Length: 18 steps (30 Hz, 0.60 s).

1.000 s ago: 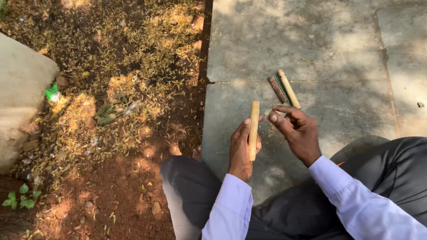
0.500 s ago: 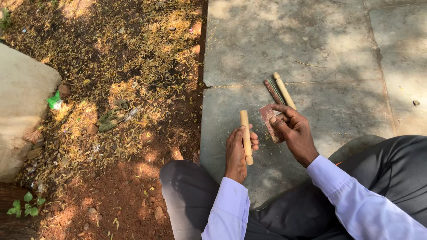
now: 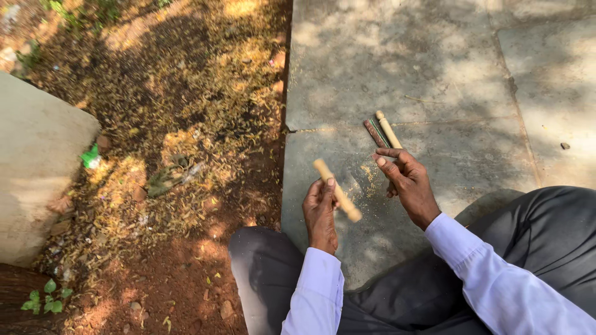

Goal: The person sits on a concrete surface and uses a sanding block to smooth a small wooden dowel. They rotate the dowel and sand different sections, then set it down and pick up another dowel to continue the process.

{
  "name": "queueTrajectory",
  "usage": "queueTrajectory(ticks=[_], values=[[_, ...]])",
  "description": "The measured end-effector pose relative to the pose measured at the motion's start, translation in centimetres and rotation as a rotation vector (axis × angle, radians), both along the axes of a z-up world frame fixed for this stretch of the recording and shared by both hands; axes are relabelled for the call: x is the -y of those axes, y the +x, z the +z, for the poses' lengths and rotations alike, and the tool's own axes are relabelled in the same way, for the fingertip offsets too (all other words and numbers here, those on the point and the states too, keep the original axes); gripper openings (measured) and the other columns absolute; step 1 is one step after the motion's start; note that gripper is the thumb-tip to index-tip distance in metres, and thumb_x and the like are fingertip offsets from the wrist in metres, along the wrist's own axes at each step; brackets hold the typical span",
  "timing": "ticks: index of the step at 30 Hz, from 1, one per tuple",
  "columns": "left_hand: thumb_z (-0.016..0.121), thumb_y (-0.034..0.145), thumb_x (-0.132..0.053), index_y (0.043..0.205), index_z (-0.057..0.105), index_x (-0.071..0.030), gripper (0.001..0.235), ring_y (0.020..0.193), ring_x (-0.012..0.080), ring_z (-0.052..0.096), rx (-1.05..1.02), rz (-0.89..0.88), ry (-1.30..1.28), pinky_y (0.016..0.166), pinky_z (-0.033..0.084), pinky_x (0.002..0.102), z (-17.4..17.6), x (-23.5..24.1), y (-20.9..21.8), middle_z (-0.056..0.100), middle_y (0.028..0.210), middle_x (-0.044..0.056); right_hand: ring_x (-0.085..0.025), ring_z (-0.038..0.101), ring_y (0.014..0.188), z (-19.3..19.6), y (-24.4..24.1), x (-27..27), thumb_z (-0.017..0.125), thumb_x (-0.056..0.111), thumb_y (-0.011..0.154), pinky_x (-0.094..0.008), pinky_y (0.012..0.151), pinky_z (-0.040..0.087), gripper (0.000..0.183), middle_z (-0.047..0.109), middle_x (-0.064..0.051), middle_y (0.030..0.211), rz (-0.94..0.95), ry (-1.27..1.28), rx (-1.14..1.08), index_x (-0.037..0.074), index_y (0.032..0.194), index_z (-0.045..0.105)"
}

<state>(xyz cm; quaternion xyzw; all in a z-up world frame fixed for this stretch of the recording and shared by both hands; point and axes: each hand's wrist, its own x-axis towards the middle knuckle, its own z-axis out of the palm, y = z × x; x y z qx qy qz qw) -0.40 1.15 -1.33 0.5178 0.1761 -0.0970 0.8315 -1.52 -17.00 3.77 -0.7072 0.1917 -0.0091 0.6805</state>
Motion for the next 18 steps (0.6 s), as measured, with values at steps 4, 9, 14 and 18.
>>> queueTrajectory(ticks=[4, 9, 14, 18], values=[[0.076, 0.088, -0.008, 0.107, 0.067, -0.001, 0.022, 0.083, 0.0154, 0.07, 0.025, 0.09, 0.043, 0.075, 0.063, 0.028, 0.6, -0.4, -0.3, 0.067, 0.097, 0.009, -0.005, 0.047, 0.058, 1.3, -0.3, 0.6, 0.065, 0.034, 0.096, -0.026, 0.051, 0.047, 0.04, 0.063, 0.006, 0.082, -0.036, 0.01, 0.035, 0.009, 0.128, 0.066], [0.068, 0.09, -0.002, 0.102, 0.065, 0.003, 0.014, 0.09, 0.0271, 0.078, -0.029, 0.125, 0.001, 0.078, 0.063, 0.03, 1.3, -1.0, -2.0, 0.071, 0.102, 0.017, -0.007, 0.046, 0.059, 2.0, -1.5, 1.8, 0.067, 0.035, 0.097, -0.028, 0.051, 0.047, 0.038, 0.048, 0.002, 0.076, -0.1, 0.023, 0.025, 0.011, 0.126, 0.068], [0.069, 0.089, -0.001, 0.103, 0.066, 0.006, 0.016, 0.09, 0.0335, 0.078, -0.096, 0.173, -0.066, 0.07, 0.063, 0.029, 0.1, -1.0, -4.3, 0.074, 0.105, 0.023, -0.009, 0.047, 0.059, 2.6, -2.1, 2.0, 0.068, 0.034, 0.095, -0.029, 0.05, 0.047, 0.038, 0.049, 0.002, 0.075, -0.094, 0.041, -0.03, 0.009, 0.122, 0.069], [0.073, 0.085, 0.003, 0.104, 0.063, 0.002, 0.021, 0.088, 0.0291, 0.079, -0.176, 0.167, -0.207, 0.07, 0.06, 0.027, -2.0, -1.2, -5.6, 0.072, 0.103, 0.018, -0.008, 0.047, 0.059, 3.2, -2.4, 1.9, 0.07, 0.035, 0.093, -0.03, 0.049, 0.046, 0.039, 0.049, 0.003, 0.073, -0.083, 0.077, -0.023, 0.007, 0.121, 0.07]])
